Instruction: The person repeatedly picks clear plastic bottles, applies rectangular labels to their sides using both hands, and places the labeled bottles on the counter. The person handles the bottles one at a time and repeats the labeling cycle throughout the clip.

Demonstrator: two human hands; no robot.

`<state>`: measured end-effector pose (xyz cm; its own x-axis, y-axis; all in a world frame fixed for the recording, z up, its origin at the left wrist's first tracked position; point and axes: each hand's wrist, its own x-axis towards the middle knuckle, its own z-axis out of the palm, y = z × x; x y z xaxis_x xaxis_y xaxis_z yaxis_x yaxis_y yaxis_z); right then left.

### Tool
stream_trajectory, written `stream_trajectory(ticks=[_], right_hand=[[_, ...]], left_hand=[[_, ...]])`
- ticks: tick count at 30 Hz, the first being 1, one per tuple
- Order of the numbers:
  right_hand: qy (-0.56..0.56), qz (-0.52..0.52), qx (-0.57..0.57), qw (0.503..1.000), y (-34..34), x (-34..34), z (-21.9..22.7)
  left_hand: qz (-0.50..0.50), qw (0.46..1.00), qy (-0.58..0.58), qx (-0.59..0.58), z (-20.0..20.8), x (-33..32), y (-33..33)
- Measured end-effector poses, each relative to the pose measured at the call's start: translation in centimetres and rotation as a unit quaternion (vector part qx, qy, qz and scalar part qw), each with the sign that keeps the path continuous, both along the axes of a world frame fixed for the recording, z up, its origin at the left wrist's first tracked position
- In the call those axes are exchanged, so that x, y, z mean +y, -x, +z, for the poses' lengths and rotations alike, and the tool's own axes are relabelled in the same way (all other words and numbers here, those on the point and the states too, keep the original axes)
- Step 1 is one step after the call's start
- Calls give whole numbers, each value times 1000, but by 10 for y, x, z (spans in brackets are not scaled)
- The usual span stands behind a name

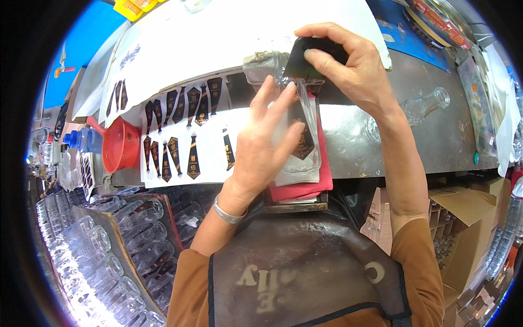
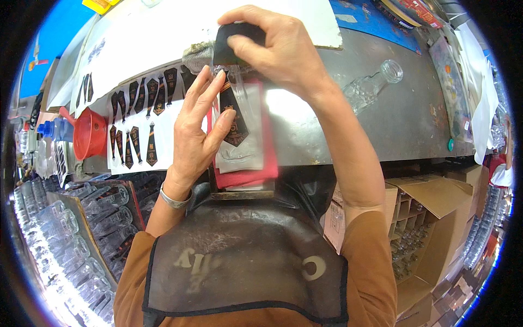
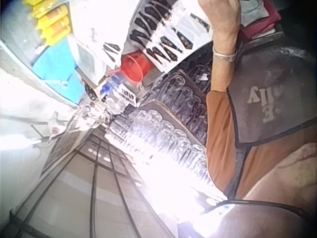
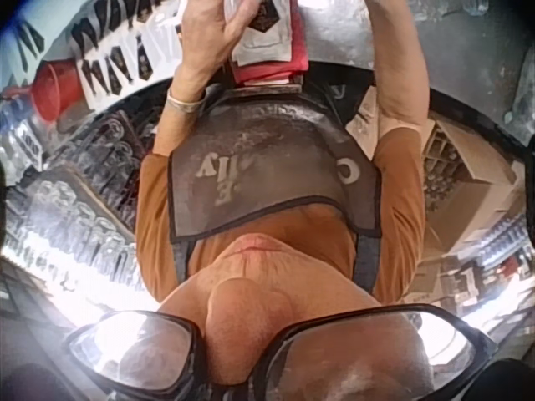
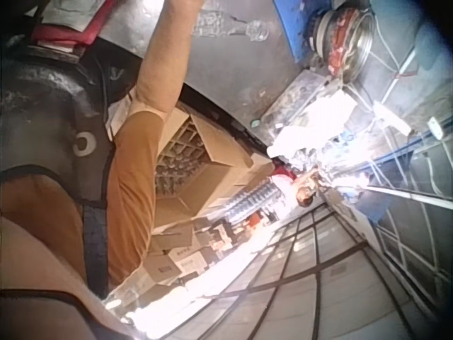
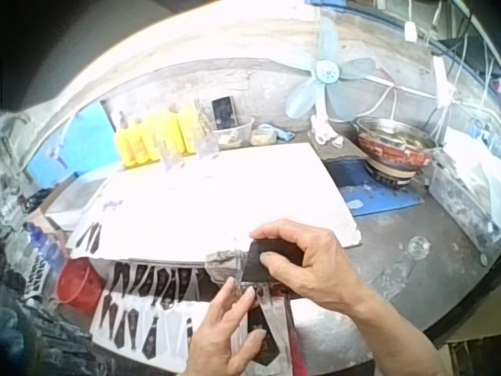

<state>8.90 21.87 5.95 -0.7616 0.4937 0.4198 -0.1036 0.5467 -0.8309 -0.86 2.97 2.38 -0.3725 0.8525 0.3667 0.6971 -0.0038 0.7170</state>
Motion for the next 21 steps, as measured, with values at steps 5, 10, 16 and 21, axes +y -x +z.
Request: stream_trajectory(ticks=[5,10,16,21], right_hand=[[-54,-40,-41,997,7,2,6],[-106,-20,-36,994,8,0,9],[18,-51,-1,999,-4,-2,6],[-135,-6,-23,991,-7,-16,4]], left_hand=[[3,1000,3,-17,-1,-1,0],[4,1000,-2,2,-1,0,-1],[-5,998,-8,-66,-7,-3,0],[-23,976,-5,-216,-14,-14,-7]])
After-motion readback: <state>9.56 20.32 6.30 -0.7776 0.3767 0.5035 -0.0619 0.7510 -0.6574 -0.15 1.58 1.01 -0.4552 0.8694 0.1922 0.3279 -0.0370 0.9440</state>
